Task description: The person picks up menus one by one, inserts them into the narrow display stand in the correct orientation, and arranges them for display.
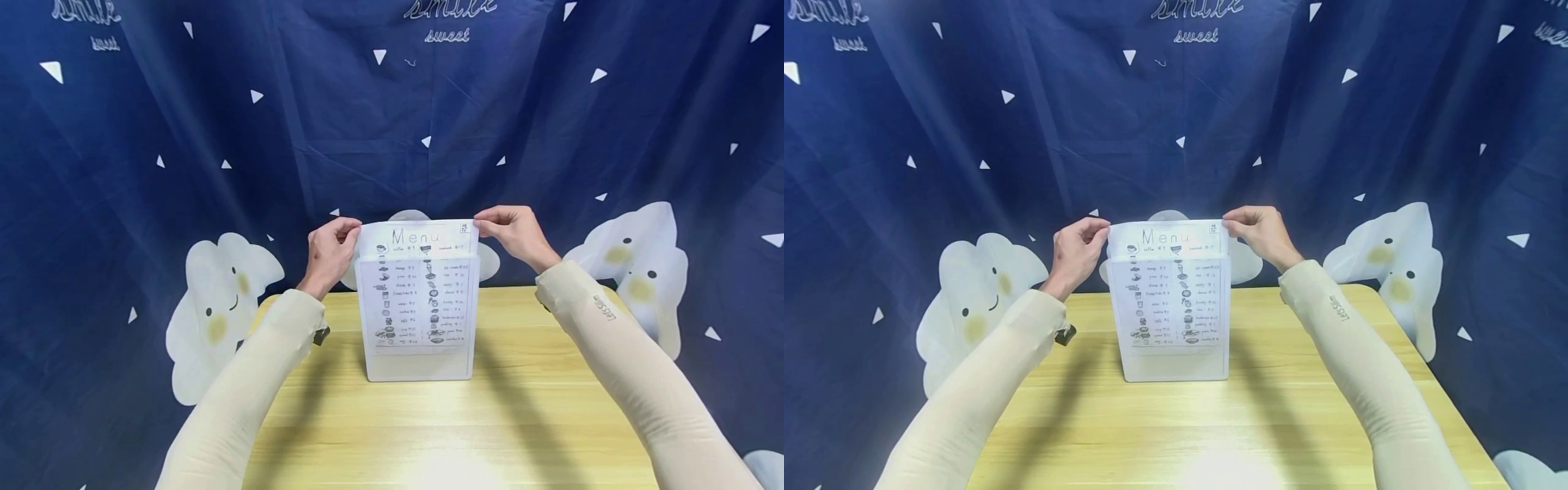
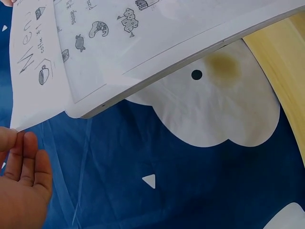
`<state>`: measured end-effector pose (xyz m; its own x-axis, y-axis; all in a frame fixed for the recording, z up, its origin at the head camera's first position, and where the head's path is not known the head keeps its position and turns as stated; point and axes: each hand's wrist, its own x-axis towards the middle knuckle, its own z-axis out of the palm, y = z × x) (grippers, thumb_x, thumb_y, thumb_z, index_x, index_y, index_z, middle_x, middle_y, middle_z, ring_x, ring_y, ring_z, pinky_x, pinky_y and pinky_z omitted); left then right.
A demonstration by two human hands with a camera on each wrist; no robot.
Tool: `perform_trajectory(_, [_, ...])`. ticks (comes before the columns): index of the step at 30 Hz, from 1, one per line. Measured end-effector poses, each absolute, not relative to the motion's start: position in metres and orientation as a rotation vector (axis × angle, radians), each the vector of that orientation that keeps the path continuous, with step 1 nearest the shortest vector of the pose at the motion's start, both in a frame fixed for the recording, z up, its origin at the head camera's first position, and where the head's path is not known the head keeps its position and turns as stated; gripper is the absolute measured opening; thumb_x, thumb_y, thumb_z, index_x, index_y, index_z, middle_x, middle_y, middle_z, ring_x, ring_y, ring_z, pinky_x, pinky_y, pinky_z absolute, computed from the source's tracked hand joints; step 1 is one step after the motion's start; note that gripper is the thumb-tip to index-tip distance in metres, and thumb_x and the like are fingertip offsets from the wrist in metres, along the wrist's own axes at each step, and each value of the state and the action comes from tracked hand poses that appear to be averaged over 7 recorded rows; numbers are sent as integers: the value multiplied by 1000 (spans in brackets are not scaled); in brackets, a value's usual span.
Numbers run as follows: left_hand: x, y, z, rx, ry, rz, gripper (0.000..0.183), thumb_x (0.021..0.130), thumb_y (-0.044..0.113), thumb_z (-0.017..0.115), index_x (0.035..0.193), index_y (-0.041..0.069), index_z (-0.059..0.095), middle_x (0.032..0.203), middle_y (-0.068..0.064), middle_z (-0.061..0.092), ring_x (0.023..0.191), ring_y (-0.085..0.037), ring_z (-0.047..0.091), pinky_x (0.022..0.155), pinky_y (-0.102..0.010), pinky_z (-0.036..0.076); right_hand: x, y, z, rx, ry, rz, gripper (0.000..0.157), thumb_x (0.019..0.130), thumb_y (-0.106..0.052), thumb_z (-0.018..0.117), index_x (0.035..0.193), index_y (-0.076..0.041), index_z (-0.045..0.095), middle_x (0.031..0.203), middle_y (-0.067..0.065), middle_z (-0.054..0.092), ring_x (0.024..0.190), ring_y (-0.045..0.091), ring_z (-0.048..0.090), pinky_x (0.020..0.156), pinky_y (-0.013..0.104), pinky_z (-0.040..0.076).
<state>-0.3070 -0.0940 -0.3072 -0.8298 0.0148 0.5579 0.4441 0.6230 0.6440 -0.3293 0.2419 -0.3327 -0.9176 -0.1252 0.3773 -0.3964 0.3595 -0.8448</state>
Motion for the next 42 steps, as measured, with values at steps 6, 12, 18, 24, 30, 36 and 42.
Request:
perform_trajectory(6, [-307, -94, -308, -361, -2341, -1109, 12, 96, 10, 67, 102, 5, 75, 95, -9, 74, 83, -20, 67, 74, -32, 52, -329, 244, -334, 468, -2380, 1590, 22, 94, -13, 72, 107, 4, 74, 102, 19, 73, 79, 8, 70, 77, 17, 52])
perform_trajectory(12, [-306, -95, -309, -349, -2350, -1128, 12, 97, 11, 66, 103, 5, 75, 94, -9, 73, 84, -20, 66, 75, -33, 52, -330, 243, -336, 427, -2408, 1572, 21, 93, -16, 73, 106, 1, 75, 99, 13, 74, 83, 17, 72, 77, 19, 52])
perform_trajectory(18, [-306, -95, -310, -342, -2357, -1122, 13, 97, 11, 66, 102, 4, 75, 95, -9, 73, 85, -20, 66, 75, -34, 52, -330, 243, -337, 412, -2435, 1554, 22, 94, -17, 72, 107, 1, 75, 100, 14, 74, 89, 27, 72, 77, 20, 52])
perform_trajectory(24, [-305, -94, -311, -336, -2361, -1114, 13, 97, 10, 66, 102, 4, 75, 97, -10, 73, 86, -21, 67, 76, -35, 53, -328, 243, -338, 450, -2426, 1560, 25, 94, -17, 72, 109, 3, 74, 101, 19, 73, 82, 15, 71, 75, 17, 51])
perform_trajectory(30, [-305, -95, -313, -336, -2371, -1118, 13, 97, 11, 66, 103, 3, 75, 97, -10, 73, 87, -21, 67, 77, -36, 54, -328, 244, -339, 453, -2437, 1553, 24, 95, -15, 71, 110, 4, 73, 102, 20, 73, 78, 7, 69, 73, 17, 50])
perform_trajectory(36, [-306, -96, -315, -335, -2380, -1108, 14, 97, 11, 66, 103, 4, 76, 97, -10, 73, 86, -21, 67, 76, -35, 53, -330, 244, -343, 448, -2439, 1570, 24, 95, -14, 71, 109, 5, 73, 100, 18, 73, 77, 1, 67, 75, 23, 53])
perform_trajectory(42, [-306, -96, -315, -335, -2383, -1102, 13, 97, 11, 66, 103, 4, 76, 97, -10, 73, 87, -21, 68, 77, -35, 54, -330, 243, -344, 465, -2447, 1543, 22, 96, -8, 68, 109, 9, 71, 100, 24, 72, 75, 0, 66, 74, 20, 51])
